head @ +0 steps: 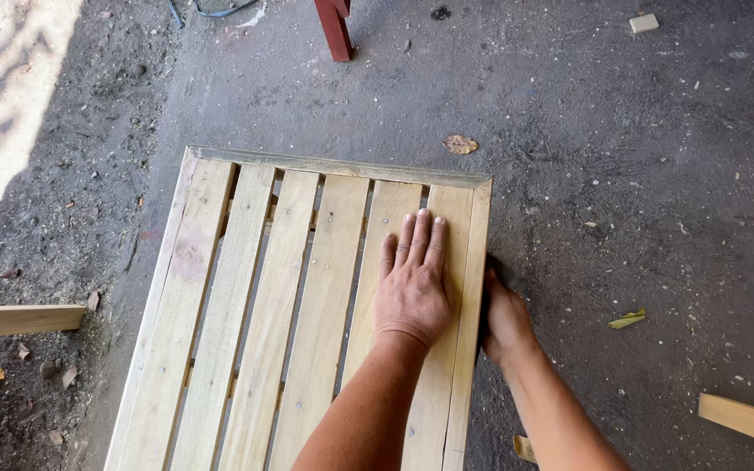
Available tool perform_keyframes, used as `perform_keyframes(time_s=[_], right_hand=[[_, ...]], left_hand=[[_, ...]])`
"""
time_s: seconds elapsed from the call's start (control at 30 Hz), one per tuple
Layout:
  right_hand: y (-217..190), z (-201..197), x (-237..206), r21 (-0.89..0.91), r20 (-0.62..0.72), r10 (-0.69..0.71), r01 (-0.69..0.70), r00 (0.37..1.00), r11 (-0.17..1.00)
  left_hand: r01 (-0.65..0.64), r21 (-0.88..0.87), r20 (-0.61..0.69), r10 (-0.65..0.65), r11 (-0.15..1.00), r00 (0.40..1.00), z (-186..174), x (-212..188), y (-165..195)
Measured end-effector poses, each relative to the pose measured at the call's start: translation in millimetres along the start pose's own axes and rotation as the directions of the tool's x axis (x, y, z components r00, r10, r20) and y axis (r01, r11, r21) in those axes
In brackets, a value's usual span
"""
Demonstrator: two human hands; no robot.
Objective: The person sands a slatted wooden bench by hand, holding the bench steady with one hand while rubbing sandpaper over the seat slats, edges, and legs. They work along the bench top, then move to the underside and legs, sanding each surface in turn.
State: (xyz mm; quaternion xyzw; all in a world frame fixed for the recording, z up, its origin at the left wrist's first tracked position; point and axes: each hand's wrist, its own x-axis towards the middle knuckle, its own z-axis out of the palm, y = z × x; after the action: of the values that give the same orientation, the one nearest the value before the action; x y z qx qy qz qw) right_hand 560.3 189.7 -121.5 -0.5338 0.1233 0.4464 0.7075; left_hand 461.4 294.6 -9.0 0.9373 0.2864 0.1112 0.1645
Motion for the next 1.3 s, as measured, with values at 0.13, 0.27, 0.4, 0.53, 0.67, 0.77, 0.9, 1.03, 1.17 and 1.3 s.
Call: perform_keyframes(time_s=[0.13, 0.27, 0.4, 0.53, 0.67, 0.77, 0.9, 1.03, 1.17, 1.3], right_hand=[[8, -1, 8, -0.024, -0.173, -0.012, 0.008, 0.985, 1.0], [9, -4, 24, -0.011, -0.104, 0.023, -0.024, 0.994, 1.0], [8, -12, 28, 0.027, -0.009, -0.022, 0.022, 1.0, 0.999], [7, -13, 23, 0.013, -0.064, 0.028, -0.027, 0.998, 1.0], [1, -9, 11, -0.035, -0.07, 0.056, -0.058, 0.996, 0.998], [1, -12, -3, -0.103, -0.106, 0.046, -0.057, 0.993, 0.993], [8, -23, -11, -0.101, -0.044, 0.014, -0.019, 0.999, 0.995], [4, -15, 12, -0.103, -0.039, 0.074, -0.078, 0.996, 0.992], [4, -3, 11, -0.101, -0.144, 0.1, -0.115, 0.985, 0.988], [27, -12, -35, -0.127, -0.127, 0.0, -0.017, 0.992, 0.992]], left_hand=[[0.016, -0.018, 0.024, -0.015, 1.0, 1.0, -2, 1, 3], [-0.002, -0.033, -0.008, 0.001, 0.999, 1.0, -5, -1, 5], [0.019, -0.086, 0.005, -0.018, 0.996, 1.0, -3, -2, 6], [0.011, -0.048, -0.004, -0.011, 0.999, 1.0, 3, 0, 4], [-0.006, -0.024, -0.01, 0.006, 1.0, 1.0, 3, 1, 4], [0.003, -0.047, 0.007, -0.003, 0.999, 1.0, 1, 0, 5], [-0.018, -0.038, -0.004, 0.018, 0.999, 1.0, 0, -1, 5], [-0.001, -0.024, 0.008, 0.001, 1.0, 1.0, 1, 0, 1], [-0.017, -0.004, -0.009, 0.017, 1.0, 1.0, 3, 0, -3], [-0.018, -0.019, -0.012, 0.018, 1.0, 1.0, 4, -1, -6]])
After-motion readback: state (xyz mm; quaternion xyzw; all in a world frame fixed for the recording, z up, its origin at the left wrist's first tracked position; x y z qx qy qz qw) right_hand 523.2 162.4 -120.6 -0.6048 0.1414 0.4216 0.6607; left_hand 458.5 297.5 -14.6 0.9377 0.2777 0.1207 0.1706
